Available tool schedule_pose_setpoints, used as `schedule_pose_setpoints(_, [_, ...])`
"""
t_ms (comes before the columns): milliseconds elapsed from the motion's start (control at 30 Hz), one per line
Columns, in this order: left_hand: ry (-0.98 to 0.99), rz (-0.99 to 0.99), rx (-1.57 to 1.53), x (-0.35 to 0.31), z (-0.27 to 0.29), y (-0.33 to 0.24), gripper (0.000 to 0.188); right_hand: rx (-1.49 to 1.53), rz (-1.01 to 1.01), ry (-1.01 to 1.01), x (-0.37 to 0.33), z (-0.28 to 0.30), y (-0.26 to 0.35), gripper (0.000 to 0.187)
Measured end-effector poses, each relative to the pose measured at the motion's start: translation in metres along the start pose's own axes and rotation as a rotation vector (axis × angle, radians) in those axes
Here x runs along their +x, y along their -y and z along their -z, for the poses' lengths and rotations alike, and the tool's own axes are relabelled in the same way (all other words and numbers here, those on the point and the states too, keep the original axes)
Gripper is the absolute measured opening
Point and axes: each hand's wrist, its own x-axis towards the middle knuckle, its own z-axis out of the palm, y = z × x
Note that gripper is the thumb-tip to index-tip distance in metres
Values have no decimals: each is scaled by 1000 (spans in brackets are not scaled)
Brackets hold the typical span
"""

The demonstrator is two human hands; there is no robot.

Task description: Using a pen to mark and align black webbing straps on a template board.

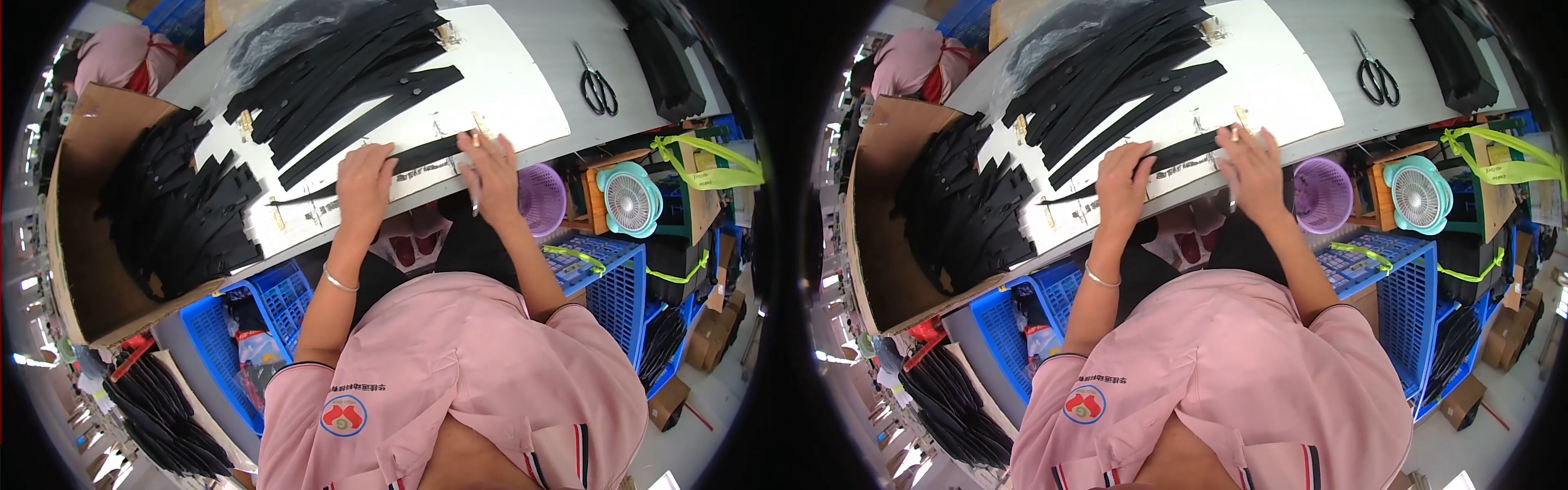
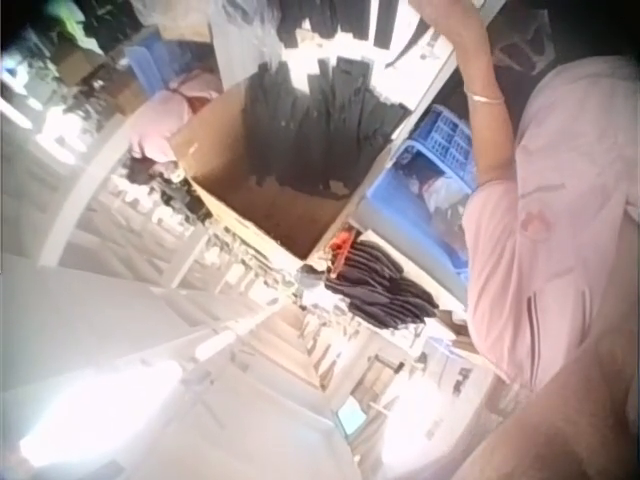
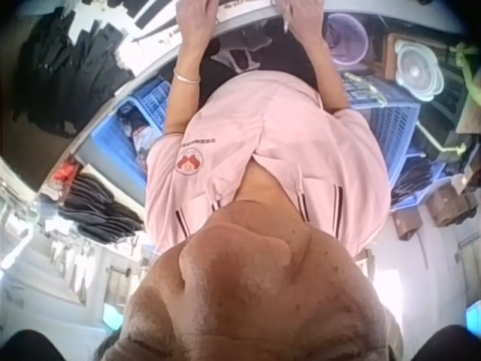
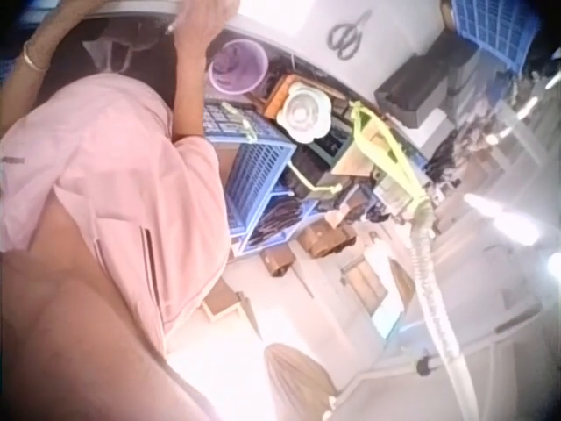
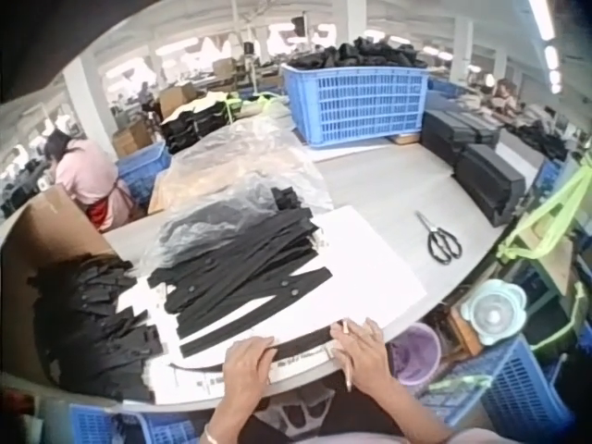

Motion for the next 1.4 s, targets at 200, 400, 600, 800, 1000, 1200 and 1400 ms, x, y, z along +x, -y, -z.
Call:
schedule_pose_setpoints(200, [-98, 52, 301, -43, 44, 27, 25, -21, 19, -16, 3, 4, -17, 39])
schedule_pose_setpoints(400, [-10, 253, 399, -94, 58, 19, 47, -19, 23, -47, 1, 0, -19, 36])
schedule_pose_setpoints(600, [0, 322, 428, -108, 72, 33, 53, -50, 10, 11, 6, 5, -10, 30])
schedule_pose_setpoints(800, [6, 311, 386, -107, 77, 35, 55, 114, -43, -18, 37, 1, 42, 28])
schedule_pose_setpoints(1000, [-47, 312, 372, -108, 74, 37, 56, 834, -306, 243, 73, -41, 135, 20])
schedule_pose_setpoints(1200, [-52, 340, 330, -107, 70, 38, 62, 898, -321, 426, 79, -103, 157, 22])
schedule_pose_setpoints(1400, [-66, 346, 337, -109, 71, 38, 66, 662, -191, 428, 71, -115, 157, 25])
